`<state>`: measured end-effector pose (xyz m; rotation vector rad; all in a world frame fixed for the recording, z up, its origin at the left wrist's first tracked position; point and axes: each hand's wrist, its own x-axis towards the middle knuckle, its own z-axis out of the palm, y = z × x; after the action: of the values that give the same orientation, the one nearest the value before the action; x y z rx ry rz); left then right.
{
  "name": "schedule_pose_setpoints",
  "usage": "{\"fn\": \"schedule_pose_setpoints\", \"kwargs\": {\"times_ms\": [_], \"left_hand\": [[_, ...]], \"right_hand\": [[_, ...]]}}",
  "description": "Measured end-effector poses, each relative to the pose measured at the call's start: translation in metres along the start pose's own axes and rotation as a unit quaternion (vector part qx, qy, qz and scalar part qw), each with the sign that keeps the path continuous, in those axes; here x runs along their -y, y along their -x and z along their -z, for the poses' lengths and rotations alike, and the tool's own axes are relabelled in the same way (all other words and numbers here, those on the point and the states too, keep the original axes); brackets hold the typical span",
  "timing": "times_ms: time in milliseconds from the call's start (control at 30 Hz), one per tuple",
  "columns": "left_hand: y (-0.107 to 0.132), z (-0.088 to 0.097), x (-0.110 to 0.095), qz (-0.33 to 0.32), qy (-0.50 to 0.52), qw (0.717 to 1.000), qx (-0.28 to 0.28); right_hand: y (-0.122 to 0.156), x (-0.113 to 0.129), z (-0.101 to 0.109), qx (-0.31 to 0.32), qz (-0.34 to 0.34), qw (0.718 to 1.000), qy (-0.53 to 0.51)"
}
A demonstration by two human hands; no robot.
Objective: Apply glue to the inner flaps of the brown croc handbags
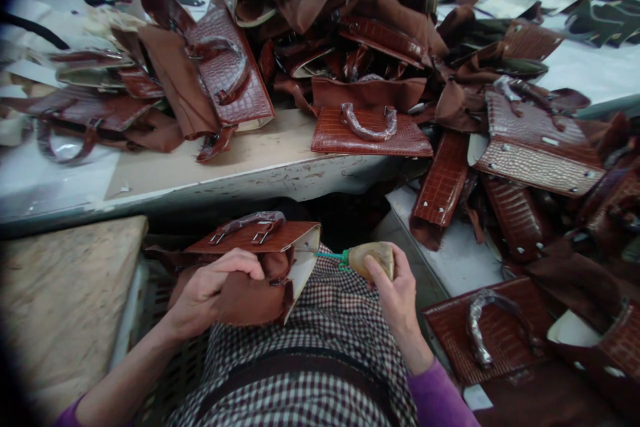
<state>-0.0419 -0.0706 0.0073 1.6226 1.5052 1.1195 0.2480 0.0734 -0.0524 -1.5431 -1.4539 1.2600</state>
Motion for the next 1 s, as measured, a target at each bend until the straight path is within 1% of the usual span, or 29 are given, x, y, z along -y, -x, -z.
{"fn": "schedule_pose_setpoints", "kwargs": {"times_ms": [200, 333, 567, 633, 733, 800, 867, 1000], "left_hand": [[-0.002, 0.0, -0.002, 0.003, -0.001, 1.0, 0.009], [-0.003, -0.001, -0.003, -0.003, 0.005, 1.0, -0.003], [-0.002, -0.001, 0.0, 0.011, 0.002, 1.0, 0.0], [-0.002, -0.001, 0.0, 0.01, 0.005, 1.0, -0.004], [-0.004, -0.001, 0.0, 0.005, 0.011, 1.0, -0.009], [-0.004, -0.001, -0.001, 0.003, 0.01, 1.0, -0.009], [-0.005, -0.002, -0.001, 0.003, 0.008, 1.0, -0.006], [-0.005, -0.002, -0.001, -0.003, 0.01, 1.0, -0.006]], "right_hand": [[0.003, 0.007, 0.005, 0.045, -0.024, 0.999, -0.013], [0.007, 0.012, 0.008, 0.06, -0.028, 0.998, -0.015], [0.013, 0.015, 0.007, 0.089, -0.029, 0.995, -0.032], [0.011, 0.012, 0.007, 0.078, -0.031, 0.996, -0.038], [0.007, 0.006, 0.006, 0.036, -0.034, 0.998, -0.031], [0.006, 0.005, 0.005, 0.023, -0.032, 0.999, -0.022], [0.007, 0.005, 0.006, 0.037, -0.037, 0.998, -0.025], [0.016, 0.005, 0.009, 0.094, -0.05, 0.993, -0.058]]}}
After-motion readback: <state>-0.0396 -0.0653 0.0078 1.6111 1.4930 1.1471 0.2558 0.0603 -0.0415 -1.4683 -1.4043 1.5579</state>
